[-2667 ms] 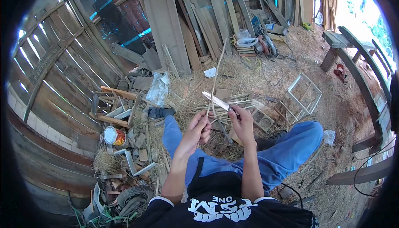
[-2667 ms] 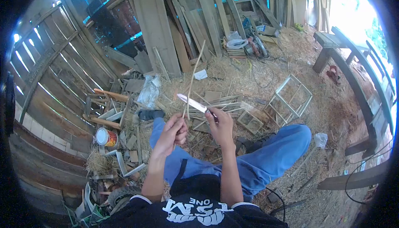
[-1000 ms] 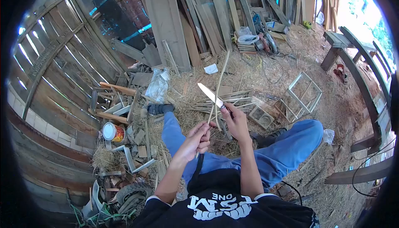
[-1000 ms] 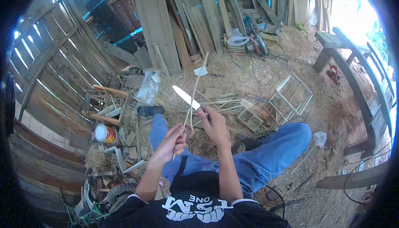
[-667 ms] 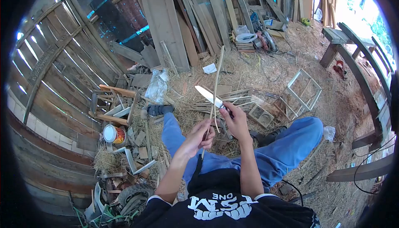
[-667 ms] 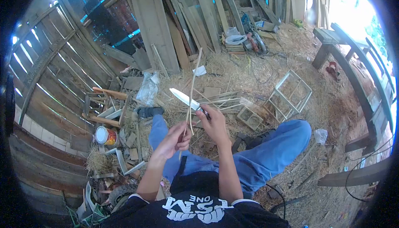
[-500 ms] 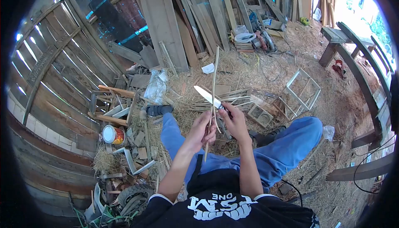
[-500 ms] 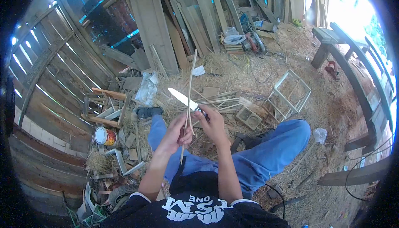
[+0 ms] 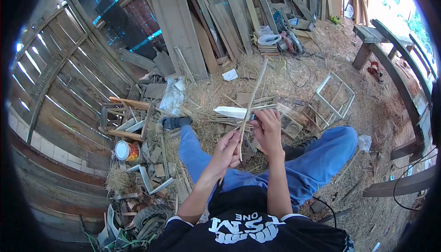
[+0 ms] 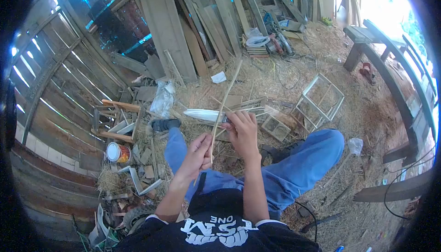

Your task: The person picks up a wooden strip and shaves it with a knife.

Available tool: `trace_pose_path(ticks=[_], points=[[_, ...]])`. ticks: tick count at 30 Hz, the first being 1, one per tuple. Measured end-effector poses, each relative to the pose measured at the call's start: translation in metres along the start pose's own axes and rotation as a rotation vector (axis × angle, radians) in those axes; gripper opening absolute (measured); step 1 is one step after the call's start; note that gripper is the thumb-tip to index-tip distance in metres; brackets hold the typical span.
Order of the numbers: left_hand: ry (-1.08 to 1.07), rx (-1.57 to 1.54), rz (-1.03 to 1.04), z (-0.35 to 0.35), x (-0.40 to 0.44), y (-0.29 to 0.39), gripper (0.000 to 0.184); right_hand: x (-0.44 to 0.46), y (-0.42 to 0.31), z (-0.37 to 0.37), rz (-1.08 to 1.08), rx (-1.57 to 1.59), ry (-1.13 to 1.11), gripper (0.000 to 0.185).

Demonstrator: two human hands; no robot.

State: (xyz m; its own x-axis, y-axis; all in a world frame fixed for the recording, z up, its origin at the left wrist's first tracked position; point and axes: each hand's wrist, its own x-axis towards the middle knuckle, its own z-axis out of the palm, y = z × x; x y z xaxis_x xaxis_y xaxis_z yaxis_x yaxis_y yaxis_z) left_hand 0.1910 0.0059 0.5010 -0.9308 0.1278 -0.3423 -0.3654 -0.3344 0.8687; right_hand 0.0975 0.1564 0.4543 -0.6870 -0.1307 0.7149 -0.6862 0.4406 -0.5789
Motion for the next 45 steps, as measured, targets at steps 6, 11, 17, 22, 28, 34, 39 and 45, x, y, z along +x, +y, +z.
trace_pose_path(ticks=[6, 11, 17, 22, 28, 34, 39, 45], points=[[0.008, 0.027, -0.037, -0.016, -0.005, -0.008, 0.021, -0.004, 0.01, -0.004, -0.04, -0.022, -0.042, 0.024], [0.059, 0.05, -0.076, -0.025, -0.015, -0.003, 0.02, -0.005, 0.013, 0.007, -0.048, -0.014, -0.104, 0.025], [0.074, 0.002, -0.059, -0.026, -0.027, -0.003, 0.02, -0.009, 0.002, 0.016, -0.022, 0.005, -0.138, 0.023], [0.084, -0.003, -0.066, -0.034, -0.037, -0.013, 0.02, -0.013, 0.03, 0.024, 0.037, 0.026, -0.062, 0.024], [0.008, -0.044, -0.101, -0.053, -0.028, -0.034, 0.024, -0.007, 0.027, 0.017, 0.121, -0.038, -0.038, 0.023], [-0.096, -0.073, -0.078, -0.045, -0.002, -0.019, 0.035, -0.006, 0.015, 0.018, 0.112, -0.011, -0.025, 0.026], [-0.132, -0.153, -0.109, -0.037, 0.021, -0.009, 0.033, -0.002, 0.007, 0.008, 0.154, -0.033, -0.046, 0.024], [-0.154, -0.158, -0.057, -0.013, 0.033, 0.014, 0.03, -0.005, 0.012, 0.018, 0.115, 0.028, 0.033, 0.021]])
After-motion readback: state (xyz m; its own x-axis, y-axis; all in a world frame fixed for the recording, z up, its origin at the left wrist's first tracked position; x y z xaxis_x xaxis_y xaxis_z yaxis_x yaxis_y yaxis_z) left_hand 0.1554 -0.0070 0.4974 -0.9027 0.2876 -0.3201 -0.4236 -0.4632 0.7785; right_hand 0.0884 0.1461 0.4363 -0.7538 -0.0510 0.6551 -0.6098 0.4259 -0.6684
